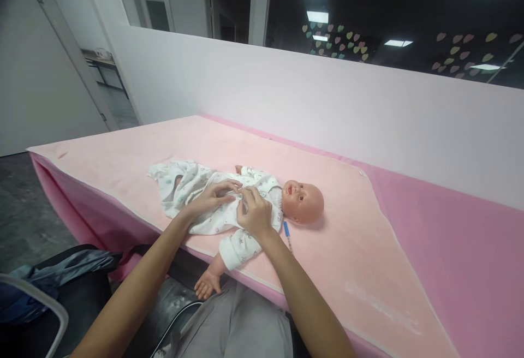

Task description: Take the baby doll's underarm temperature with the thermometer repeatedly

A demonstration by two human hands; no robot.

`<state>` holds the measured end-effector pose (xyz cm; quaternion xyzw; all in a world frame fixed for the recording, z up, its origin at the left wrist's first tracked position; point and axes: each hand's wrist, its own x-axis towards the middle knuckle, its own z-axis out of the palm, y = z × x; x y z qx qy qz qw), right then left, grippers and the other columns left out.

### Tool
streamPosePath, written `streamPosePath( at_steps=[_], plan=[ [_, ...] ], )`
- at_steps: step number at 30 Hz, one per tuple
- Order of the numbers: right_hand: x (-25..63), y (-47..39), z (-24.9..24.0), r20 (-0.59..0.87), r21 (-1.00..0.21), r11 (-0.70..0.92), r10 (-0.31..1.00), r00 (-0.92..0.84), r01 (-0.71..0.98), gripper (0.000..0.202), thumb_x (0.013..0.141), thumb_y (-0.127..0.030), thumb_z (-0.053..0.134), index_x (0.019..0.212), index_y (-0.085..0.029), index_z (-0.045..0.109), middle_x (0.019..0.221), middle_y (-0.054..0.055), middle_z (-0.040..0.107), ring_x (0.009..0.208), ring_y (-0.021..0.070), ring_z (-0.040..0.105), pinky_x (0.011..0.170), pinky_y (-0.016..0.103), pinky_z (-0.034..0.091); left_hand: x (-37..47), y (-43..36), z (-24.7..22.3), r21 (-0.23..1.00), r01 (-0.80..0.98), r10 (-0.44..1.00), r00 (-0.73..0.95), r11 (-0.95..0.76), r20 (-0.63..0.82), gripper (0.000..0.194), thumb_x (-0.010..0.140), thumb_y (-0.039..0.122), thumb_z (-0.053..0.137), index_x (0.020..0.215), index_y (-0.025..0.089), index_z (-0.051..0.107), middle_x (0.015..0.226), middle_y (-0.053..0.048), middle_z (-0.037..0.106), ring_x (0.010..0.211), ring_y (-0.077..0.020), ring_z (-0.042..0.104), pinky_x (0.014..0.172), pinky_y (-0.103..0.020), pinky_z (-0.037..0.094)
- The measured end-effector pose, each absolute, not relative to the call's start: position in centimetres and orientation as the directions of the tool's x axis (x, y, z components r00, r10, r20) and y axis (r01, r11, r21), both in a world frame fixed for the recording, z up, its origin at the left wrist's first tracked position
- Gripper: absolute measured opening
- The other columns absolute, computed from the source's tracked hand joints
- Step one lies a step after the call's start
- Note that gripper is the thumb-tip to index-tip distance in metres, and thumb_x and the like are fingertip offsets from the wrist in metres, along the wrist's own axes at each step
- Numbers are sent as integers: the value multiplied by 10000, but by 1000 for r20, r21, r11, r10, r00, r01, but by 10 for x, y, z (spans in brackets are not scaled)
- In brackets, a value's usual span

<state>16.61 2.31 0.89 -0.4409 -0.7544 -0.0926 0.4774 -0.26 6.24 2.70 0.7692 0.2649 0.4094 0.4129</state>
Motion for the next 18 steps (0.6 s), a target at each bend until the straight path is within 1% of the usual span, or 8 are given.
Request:
streamPosePath(
  at_steps=[8, 14, 16, 18],
  plan=[
    [166, 27, 6, 772, -264, 557, 611, -173, 787, 314, 761, -149, 503, 1054, -232, 583, 1054, 33, 616, 806, 151, 617, 638, 229, 455, -3, 64, 26, 815, 99, 719, 539, -571, 438, 222, 807, 303, 593, 970, 201, 703, 1210, -108, 544, 1131, -235, 504, 962, -364, 392],
    [166, 24, 10, 761, -284, 549, 628, -164, 787, 240, 826, -219, 486, 1043, -206, 587, 1030, 39, 620, 820, 145, 612, 665, 218, 447, -3, 66, 24, 812, 103, 714, 548, -575, 436, 227, 812, 308, 589, 978, 202, 702, 1217, -101, 541, 1125, -236, 510, 949, -360, 409],
    [166, 24, 11, 749, -286, 532, 643, -161, 797, 240, 843, -213, 461, 1048, -201, 584, 1024, 40, 619, 819, 138, 610, 663, 212, 442, -4, 66, 24, 809, 100, 710, 551, -579, 440, 226, 814, 309, 586, 975, 200, 702, 1216, -101, 541, 1128, -234, 508, 952, -357, 408],
    [166, 24, 12, 735, -277, 517, 657, -168, 810, 254, 833, -192, 463, 1058, -204, 580, 1037, 37, 616, 818, 135, 608, 665, 210, 440, -4, 66, 23, 805, 104, 708, 550, -584, 443, 223, 815, 308, 586, 972, 199, 702, 1213, -102, 543, 1127, -234, 510, 956, -361, 405]
  ],
)
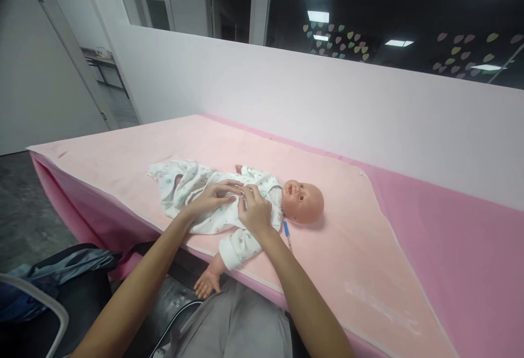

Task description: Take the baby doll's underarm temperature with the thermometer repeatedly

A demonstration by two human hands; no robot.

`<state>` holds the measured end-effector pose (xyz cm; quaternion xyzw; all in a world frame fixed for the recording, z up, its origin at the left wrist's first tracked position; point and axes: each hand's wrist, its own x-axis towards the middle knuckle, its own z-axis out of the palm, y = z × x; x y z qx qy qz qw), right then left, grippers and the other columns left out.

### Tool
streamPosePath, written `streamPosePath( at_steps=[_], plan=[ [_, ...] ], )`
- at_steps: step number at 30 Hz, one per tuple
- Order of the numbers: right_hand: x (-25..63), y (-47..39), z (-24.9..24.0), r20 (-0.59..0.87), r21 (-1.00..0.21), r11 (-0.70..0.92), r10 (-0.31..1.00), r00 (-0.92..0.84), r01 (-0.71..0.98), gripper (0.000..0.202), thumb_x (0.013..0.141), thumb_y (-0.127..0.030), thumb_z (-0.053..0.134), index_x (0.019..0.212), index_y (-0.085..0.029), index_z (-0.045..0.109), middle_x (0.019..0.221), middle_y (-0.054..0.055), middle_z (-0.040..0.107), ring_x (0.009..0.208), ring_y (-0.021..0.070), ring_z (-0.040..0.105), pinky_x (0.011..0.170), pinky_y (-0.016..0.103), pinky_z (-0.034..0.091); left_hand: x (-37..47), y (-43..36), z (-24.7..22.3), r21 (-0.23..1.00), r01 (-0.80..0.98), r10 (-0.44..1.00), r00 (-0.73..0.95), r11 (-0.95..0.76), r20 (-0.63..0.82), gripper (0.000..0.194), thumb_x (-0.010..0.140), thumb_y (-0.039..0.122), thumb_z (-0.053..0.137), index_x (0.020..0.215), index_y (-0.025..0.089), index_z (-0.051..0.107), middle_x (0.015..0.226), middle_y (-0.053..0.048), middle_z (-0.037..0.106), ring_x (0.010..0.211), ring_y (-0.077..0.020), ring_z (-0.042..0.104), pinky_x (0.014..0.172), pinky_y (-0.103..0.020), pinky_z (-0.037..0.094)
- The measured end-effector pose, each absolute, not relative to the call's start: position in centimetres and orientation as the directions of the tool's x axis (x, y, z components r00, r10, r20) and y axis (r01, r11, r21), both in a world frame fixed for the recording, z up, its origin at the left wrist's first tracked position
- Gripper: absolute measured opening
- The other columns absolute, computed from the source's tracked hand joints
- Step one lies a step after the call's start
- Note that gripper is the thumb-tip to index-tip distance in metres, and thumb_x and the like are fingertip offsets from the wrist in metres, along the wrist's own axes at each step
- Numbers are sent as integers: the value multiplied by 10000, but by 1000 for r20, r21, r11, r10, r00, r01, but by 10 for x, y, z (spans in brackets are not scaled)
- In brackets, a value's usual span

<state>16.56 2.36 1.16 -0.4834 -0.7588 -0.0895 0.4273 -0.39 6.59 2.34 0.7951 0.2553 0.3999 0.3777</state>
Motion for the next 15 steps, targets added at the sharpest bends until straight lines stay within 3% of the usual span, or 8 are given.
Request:
streamPosePath(
  at_steps=[7, 11, 15],
  plan=[
    [165, 24, 11, 715, -244, 475, 677, -174, 845, 248, 852, -216, 464, 1074, -207, 576, 1055, 39, 616, 815, 133, 607, 649, 207, 427, -2, 68, 25, 783, 141, 705, 551, -606, 447, 244, 818, 318, 574, 1003, 200, 683, 1214, -99, 557, 1128, -232, 515, 968, -375, 403],
    [165, 24, 13, 709, -215, 446, 683, -175, 869, 242, 885, -222, 423, 1072, -191, 574, 1044, 46, 629, 844, 137, 606, 643, 211, 415, -14, 60, 29, 734, 256, 720, 547, -629, 427, 335, 793, 312, 597, 1109, 204, 622, 1182, -85, 589, 1114, -220, 525, 978, -376, 398],
    [162, 25, 11, 733, -85, 505, 615, -289, 859, 279, 886, -198, 406, 1125, -180, 549, 1129, 55, 619, 877, 138, 603, 670, 221, 411, -33, 45, 24, 641, 387, 732, 515, -662, 445, 334, 775, 308, 615, 1102, 235, 615, 1182, -54, 598, 1108, -217, 531, 985, -383, 393]
  ],
)
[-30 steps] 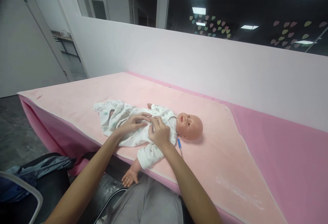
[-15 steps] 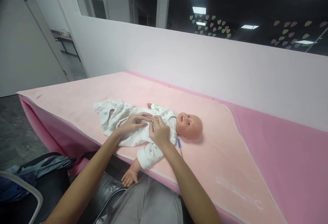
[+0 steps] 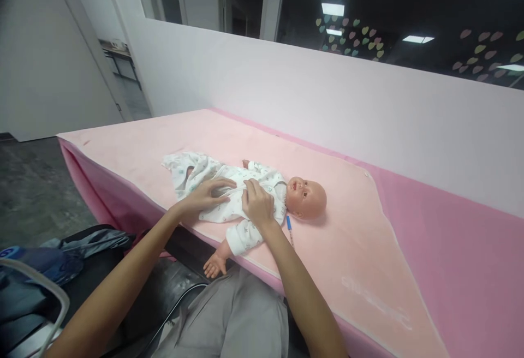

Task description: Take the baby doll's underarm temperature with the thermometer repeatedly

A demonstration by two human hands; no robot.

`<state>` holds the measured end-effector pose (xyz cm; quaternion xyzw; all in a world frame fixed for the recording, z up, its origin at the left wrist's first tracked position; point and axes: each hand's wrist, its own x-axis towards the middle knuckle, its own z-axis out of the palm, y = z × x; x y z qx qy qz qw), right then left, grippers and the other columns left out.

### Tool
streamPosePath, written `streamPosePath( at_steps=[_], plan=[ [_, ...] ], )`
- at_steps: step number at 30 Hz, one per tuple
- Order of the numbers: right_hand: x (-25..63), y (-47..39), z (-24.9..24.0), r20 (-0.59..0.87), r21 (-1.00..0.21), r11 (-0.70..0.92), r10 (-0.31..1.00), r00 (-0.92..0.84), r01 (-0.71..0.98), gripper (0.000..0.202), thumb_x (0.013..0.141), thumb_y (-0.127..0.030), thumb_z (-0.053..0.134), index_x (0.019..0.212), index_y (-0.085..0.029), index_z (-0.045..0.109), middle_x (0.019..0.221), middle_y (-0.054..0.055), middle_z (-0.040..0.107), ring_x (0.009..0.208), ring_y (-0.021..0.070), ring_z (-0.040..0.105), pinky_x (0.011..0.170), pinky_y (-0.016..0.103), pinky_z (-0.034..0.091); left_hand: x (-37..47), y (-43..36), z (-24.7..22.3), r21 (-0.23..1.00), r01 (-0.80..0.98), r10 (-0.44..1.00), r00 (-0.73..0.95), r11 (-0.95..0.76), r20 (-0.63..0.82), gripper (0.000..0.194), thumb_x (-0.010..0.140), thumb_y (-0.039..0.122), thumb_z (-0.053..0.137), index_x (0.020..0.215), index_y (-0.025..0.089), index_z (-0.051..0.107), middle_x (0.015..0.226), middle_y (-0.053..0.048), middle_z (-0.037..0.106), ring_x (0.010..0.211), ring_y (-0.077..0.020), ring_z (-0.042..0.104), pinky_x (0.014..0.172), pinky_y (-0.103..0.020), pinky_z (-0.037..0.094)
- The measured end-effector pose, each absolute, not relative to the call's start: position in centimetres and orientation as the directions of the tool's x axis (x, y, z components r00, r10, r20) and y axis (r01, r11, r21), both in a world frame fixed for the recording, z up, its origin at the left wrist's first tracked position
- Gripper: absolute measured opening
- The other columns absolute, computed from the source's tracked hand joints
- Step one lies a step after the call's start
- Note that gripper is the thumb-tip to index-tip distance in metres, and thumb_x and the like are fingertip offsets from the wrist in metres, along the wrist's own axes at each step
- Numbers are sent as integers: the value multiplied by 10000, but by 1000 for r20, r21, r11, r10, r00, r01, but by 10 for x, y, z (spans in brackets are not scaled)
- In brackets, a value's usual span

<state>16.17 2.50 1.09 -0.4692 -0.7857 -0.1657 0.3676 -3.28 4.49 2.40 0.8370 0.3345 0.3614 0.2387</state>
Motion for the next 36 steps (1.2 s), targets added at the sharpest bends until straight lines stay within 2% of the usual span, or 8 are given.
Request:
streamPosePath(
  at_steps=[3, 5, 10, 13, 16, 20, 26, 36],
  plan=[
    [156, 26, 8, 720, 48, 555, 557, -414, 831, 301, 900, -229, 409, 1173, -179, 524, 1169, 61, 609, 850, 138, 603, 643, 235, 401, -35, 37, 14, 617, 392, 727, 451, -682, 517, 291, 779, 287, 606, 1061, 220, 633, 1177, -58, 603, 1112, -216, 536, 994, -377, 390],
    [152, 26, 7, 703, 78, 557, 558, -442, 827, 276, 908, -253, 415, 1145, -186, 539, 1131, 50, 628, 826, 138, 601, 613, 240, 386, -31, 35, 8, 618, 404, 738, 383, -674, 555, 285, 783, 276, 597, 1058, 212, 634, 1161, -62, 611, 1095, -213, 548, 983, -374, 402],
    [151, 26, 6, 693, 8, 540, 604, -394, 841, 181, 920, -265, 422, 927, -205, 593, 915, 8, 663, 783, 118, 594, 594, 229, 348, -23, 33, 2, 647, 402, 760, 284, -648, 585, 276, 805, 303, 582, 1062, 211, 620, 1128, -56, 624, 1074, -204, 559, 959, -366, 423],
    [152, 26, 6, 687, -10, 532, 619, -381, 847, 191, 929, -272, 414, 872, -202, 582, 837, -2, 649, 751, 109, 586, 578, 228, 324, -24, 32, 2, 639, 396, 748, 261, -659, 610, 229, 804, 303, 590, 1008, 203, 620, 1119, -57, 624, 1064, -202, 562, 948, -360, 429],
    [152, 27, 6, 683, -12, 517, 629, -370, 856, 203, 939, -282, 396, 869, -201, 569, 806, -2, 638, 728, 106, 577, 562, 232, 300, -25, 32, 2, 612, 421, 732, 234, -669, 640, 213, 794, 296, 604, 983, 199, 604, 1144, -65, 608, 1067, -206, 557, 936, -362, 434],
    [151, 27, 6, 675, 1, 502, 638, -371, 865, 220, 947, -290, 381, 865, -199, 564, 787, 3, 630, 711, 105, 571, 552, 238, 279, -25, 33, 1, 535, 501, 712, 278, -680, 645, 171, 825, 304, 564, 951, 204, 622, 1141, -62, 604, 1046, -201, 566, 924, -360, 439],
    [152, 28, 5, 685, -2, 506, 629, -367, 863, 226, 952, -283, 374, 868, -199, 566, 771, 2, 628, 704, 103, 566, 555, 233, 278, -22, 35, -3, 470, 570, 701, 293, -674, 650, 244, 858, 332, 501, 999, 207, 655, 1150, -79, 595, 1053, -210, 562, 938, -365, 440],
    [153, 28, 5, 683, 11, 514, 622, -381, 858, 235, 950, -264, 378, 874, -194, 589, 750, 18, 622, 704, 115, 569, 569, 231, 317, -23, 35, -3, 503, 543, 718, 314, -672, 621, 284, 844, 247, 450, 1031, 211, 661, 1162, -75, 597, 1078, -222, 548, 952, -381, 425]
  ],
)
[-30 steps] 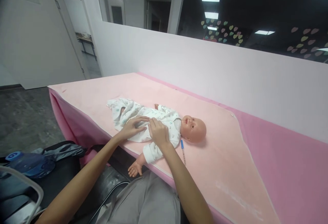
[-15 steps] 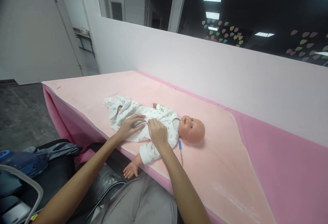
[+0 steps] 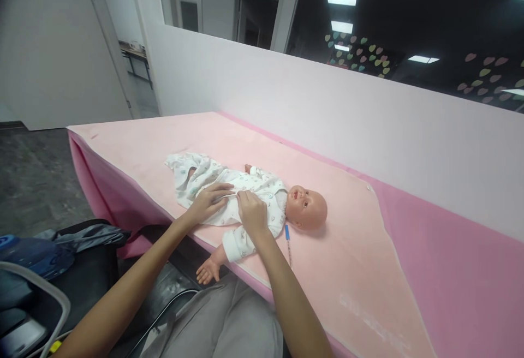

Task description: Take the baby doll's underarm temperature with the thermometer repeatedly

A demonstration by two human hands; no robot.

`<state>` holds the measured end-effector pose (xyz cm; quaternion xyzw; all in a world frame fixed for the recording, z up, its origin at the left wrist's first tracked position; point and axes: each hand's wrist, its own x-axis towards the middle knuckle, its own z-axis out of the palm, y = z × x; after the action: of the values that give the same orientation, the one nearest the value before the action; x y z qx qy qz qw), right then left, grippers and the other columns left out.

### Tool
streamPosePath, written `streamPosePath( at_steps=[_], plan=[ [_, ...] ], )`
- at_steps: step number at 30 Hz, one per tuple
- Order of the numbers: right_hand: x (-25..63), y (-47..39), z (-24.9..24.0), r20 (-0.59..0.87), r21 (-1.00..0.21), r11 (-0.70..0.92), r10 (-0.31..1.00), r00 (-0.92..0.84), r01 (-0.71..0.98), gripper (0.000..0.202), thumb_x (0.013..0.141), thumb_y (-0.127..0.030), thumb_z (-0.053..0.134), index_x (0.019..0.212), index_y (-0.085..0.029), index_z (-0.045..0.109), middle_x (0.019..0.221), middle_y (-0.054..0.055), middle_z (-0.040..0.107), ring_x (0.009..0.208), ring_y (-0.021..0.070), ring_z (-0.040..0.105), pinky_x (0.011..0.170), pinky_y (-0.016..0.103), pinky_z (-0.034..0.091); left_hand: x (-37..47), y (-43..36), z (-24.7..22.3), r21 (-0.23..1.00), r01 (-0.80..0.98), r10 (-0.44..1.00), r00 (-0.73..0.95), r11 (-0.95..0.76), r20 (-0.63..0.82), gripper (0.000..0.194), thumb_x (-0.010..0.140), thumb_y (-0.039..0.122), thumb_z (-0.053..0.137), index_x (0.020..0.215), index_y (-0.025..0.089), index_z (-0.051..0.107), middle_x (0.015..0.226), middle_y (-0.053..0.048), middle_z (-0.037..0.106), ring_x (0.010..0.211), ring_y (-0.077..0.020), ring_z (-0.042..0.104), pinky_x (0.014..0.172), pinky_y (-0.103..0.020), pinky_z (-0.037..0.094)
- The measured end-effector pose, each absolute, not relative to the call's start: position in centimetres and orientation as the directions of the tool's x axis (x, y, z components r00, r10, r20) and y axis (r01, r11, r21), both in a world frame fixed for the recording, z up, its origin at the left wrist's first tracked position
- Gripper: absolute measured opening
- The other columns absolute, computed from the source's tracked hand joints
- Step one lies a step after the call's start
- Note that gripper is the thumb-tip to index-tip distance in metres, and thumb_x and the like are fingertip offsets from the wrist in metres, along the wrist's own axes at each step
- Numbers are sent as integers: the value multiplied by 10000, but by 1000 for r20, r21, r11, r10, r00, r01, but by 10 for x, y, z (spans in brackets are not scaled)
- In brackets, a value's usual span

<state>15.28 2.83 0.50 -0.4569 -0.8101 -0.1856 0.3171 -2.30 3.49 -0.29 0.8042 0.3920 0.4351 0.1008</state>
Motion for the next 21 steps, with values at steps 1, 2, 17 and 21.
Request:
streamPosePath(
  at_steps=[1, 2, 17, 21],
  plan=[
    [153, 28, 5, 683, 11, 515, 623, -383, 857, 235, 949, -259, 378, 874, -193, 591, 752, 18, 623, 705, 116, 570, 569, 231, 318, -23, 35, -3, 503, 544, 718, 313, -672, 621, 281, 845, 248, 450, 1025, 209, 663, 1157, -75, 599, 1076, -221, 549, 950, -376, 425],
    [153, 28, 5, 683, 10, 518, 622, -384, 856, 234, 949, -255, 379, 875, -194, 592, 755, 18, 625, 706, 117, 570, 569, 231, 318, -23, 35, -3, 502, 545, 718, 313, -672, 622, 277, 847, 250, 451, 1016, 206, 666, 1153, -74, 601, 1073, -220, 551, 947, -371, 426],
    [154, 28, 4, 696, -1, 532, 608, -381, 847, 204, 938, -250, 404, 878, -198, 591, 775, 8, 639, 722, 112, 583, 576, 231, 326, -25, 35, -2, 580, 479, 740, 280, -659, 611, 207, 845, 257, 481, 911, 193, 666, 1106, -64, 621, 1022, -210, 576, 912, -349, 437],
    [154, 28, 3, 697, 3, 533, 606, -384, 846, 213, 941, -253, 396, 879, -198, 592, 774, 8, 634, 722, 113, 581, 577, 233, 328, -25, 34, -1, 589, 465, 741, 277, -660, 611, 201, 836, 239, 481, 904, 193, 664, 1097, -62, 623, 1018, -210, 576, 915, -354, 435]
  ],
)
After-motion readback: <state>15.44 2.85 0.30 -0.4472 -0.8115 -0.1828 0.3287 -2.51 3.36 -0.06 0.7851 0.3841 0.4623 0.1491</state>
